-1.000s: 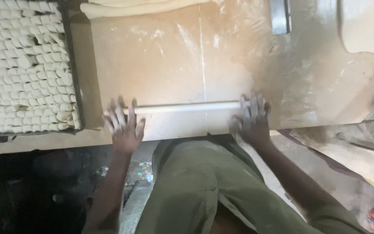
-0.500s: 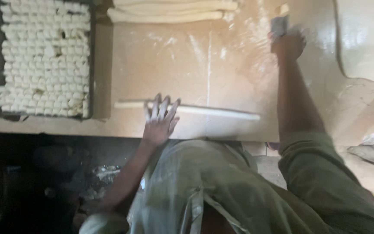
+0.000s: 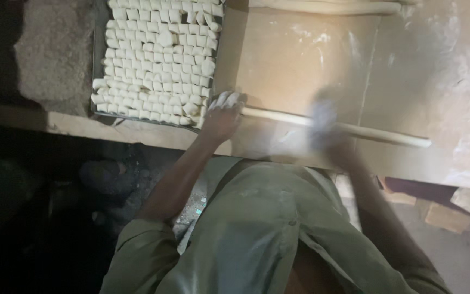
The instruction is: The person rolls dough ropes on a floured table and uses a bench scraper to cut them into small pieces. The cut pieces are placed into a metal tray. Another person is visible in the background handling dough.
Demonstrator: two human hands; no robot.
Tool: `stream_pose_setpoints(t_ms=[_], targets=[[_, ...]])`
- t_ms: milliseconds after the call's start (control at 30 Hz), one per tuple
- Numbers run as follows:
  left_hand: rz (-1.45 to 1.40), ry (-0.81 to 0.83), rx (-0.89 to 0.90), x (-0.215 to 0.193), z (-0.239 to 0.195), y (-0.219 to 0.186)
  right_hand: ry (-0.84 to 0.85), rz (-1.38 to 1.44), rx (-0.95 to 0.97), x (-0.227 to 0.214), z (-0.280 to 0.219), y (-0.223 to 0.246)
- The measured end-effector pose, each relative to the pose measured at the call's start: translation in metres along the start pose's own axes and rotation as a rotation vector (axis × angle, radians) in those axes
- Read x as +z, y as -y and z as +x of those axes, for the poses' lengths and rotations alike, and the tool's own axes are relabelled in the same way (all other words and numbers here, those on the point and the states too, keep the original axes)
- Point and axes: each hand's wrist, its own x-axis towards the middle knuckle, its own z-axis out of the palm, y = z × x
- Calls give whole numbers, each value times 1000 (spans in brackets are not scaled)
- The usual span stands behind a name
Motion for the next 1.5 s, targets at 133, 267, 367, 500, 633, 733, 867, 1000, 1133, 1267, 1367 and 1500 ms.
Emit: stream_pose_setpoints(t_ms=[133, 267, 367, 500, 633, 733, 867, 1000, 1133, 1267, 1367, 1500], targets=[[-23, 102, -12, -8, 11, 4, 263, -402, -1, 100, -22, 62], [-114, 407, -123, -14, 26, 4, 28, -273, -380, 121, 3, 101], [-68, 248, -12, -14, 24, 9, -30, -356, -538, 131, 28, 113], [-130, 269, -10, -9, 21, 13, 22, -447, -506, 131, 37, 104], [-207, 187, 36, 7, 28, 12, -207, -521, -809, 118, 36, 81], [-98, 165, 83, 22, 28, 10, 102, -393, -32, 115, 34, 61], [-106, 237, 63, 31, 35, 4, -66, -482, -388, 110, 39, 45], [-174, 82, 139, 34, 32, -12, -20, -430, -276, 100, 34, 24], [-140, 163, 84, 31, 40, -26, -351, -816, -881, 80, 38, 11], [-105, 106, 165, 36, 42, -42, 2, -348, -280, 72, 28, -2], [-114, 72, 166, 38, 50, -53, -111, -420, -389, 64, 26, -4], [-130, 126, 170, 46, 50, -73, -153, -644, -695, 46, 14, -12]])
